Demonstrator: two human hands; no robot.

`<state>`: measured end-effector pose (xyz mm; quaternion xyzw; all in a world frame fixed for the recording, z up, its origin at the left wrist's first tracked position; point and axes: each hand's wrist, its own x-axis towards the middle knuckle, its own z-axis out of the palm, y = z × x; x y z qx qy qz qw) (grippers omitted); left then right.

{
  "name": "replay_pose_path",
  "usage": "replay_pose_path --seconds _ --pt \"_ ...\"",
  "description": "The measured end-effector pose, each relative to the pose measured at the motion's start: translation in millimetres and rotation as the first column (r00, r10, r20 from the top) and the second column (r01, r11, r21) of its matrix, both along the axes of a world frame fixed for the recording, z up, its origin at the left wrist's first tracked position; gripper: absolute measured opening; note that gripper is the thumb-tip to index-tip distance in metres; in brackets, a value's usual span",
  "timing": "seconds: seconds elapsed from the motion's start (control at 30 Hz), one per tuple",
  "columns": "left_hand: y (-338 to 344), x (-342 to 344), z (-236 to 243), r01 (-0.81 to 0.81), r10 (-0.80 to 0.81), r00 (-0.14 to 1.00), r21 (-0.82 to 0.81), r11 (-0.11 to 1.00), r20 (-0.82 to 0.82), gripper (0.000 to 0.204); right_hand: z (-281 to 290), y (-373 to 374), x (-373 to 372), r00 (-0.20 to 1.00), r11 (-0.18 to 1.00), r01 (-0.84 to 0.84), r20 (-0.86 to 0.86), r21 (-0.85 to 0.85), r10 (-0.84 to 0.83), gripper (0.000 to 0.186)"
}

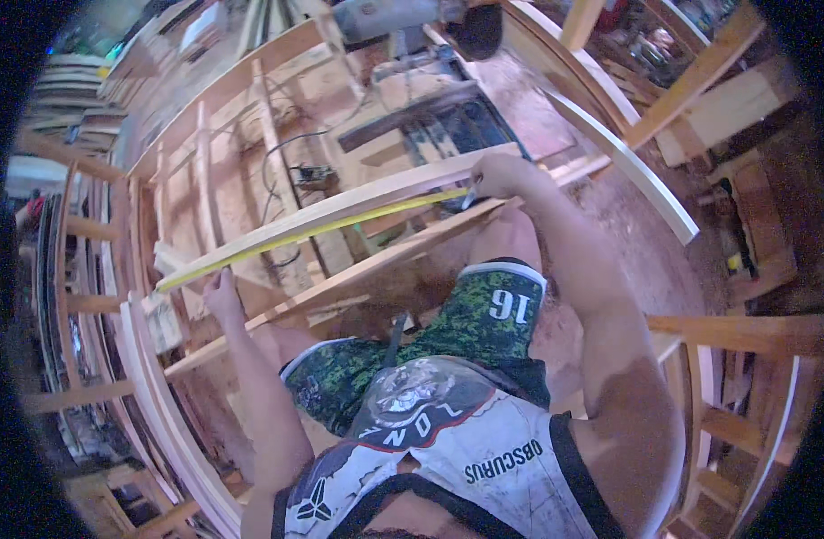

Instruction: The person measures a wooden plank with a tape measure, cuts it using a circular saw, and then hammers nails to attach the plank to a larger wooden frame.

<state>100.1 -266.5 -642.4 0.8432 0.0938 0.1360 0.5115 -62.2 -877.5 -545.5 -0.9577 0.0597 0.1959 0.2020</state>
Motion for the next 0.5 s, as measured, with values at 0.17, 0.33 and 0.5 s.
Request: replay_pose_path --seconds 0.17,0.33,0.5 --pt "-101 -18 45 0.181 -0.248 0.955 0.348 0.920 0.161 0.033 17 -68 -15 0.998 0.997 0.064 -0.001 -0.032 -0.064 0.026" --pt "-226 -15 68 0.628 -0.703 0.709 0.398 0.669 0.063 0.039 9 -95 4 0.990 0.992 0.121 -0.062 -0.046 -0.124 0.025" --pt "-301 -26 49 0.702 -0.848 0.515 0.628 0.336 -0.122 0.033 -16 -109 21 0.982 0.992 0.123 -0.149 0.023 -0.118 0.030"
